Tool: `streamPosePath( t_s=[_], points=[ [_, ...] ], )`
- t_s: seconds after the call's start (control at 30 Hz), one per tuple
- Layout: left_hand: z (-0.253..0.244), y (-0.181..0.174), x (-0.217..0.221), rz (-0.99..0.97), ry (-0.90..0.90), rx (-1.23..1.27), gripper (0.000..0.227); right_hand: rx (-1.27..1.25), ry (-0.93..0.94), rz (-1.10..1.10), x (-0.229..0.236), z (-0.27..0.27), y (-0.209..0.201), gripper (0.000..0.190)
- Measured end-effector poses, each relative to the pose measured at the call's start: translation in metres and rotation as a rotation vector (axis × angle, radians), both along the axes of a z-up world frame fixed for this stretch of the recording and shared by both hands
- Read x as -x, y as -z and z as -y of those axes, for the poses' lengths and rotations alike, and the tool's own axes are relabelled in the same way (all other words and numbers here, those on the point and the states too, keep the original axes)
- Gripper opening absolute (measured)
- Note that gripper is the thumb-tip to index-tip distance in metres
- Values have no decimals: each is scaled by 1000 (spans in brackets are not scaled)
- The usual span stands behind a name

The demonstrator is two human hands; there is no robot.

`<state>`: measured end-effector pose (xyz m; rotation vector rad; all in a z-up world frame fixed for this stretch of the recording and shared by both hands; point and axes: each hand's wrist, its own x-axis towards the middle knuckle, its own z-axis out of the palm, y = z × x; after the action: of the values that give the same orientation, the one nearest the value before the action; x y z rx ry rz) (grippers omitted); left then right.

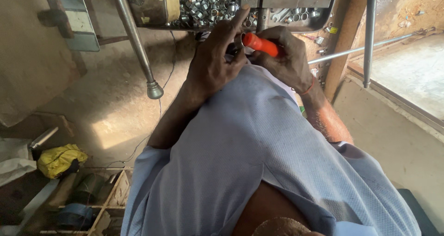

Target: The person operates a manual press machine by repeatedly pulling a lever to stamp small metal rings. They use pliers to retrieve and place the rings into the machine's hopper. The person also adjusts a knob on the machine during the process.

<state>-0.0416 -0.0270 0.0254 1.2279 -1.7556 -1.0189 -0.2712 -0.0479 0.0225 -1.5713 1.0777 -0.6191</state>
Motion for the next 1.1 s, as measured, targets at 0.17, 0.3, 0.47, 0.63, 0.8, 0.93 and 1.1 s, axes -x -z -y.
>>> streamPosePath(
  t_s=[0.17, 0.3, 0.47, 0.63, 0.8, 0.93, 1.1],
  points=[
    [0, 20, -4, -223, 1, -213, 63, 79, -24, -47, 7, 1, 3, 35],
    [2, 30, -7, -522, 50, -309, 42, -70, -32, -118, 11, 3, 7, 43],
    [1, 31, -4, -376, 9, -242, 33, 28, -41, -41, 9, 1, 10, 48],
    [2, 27, -7, -251, 53, -175, 34, 139, -73, -44, 9, 1, 13, 45],
    [6, 36, -6, -81, 64, 37, 35, 132, -112, -109, 10, 6, 14, 37],
    [3, 47, -6, -53, 84, -26, 35, 213, -147, -142, 11, 7, 14, 36],
    [0, 63, -3, 16, 85, 3, 39, 167, -137, -138, 11, 6, 13, 35]
  ],
)
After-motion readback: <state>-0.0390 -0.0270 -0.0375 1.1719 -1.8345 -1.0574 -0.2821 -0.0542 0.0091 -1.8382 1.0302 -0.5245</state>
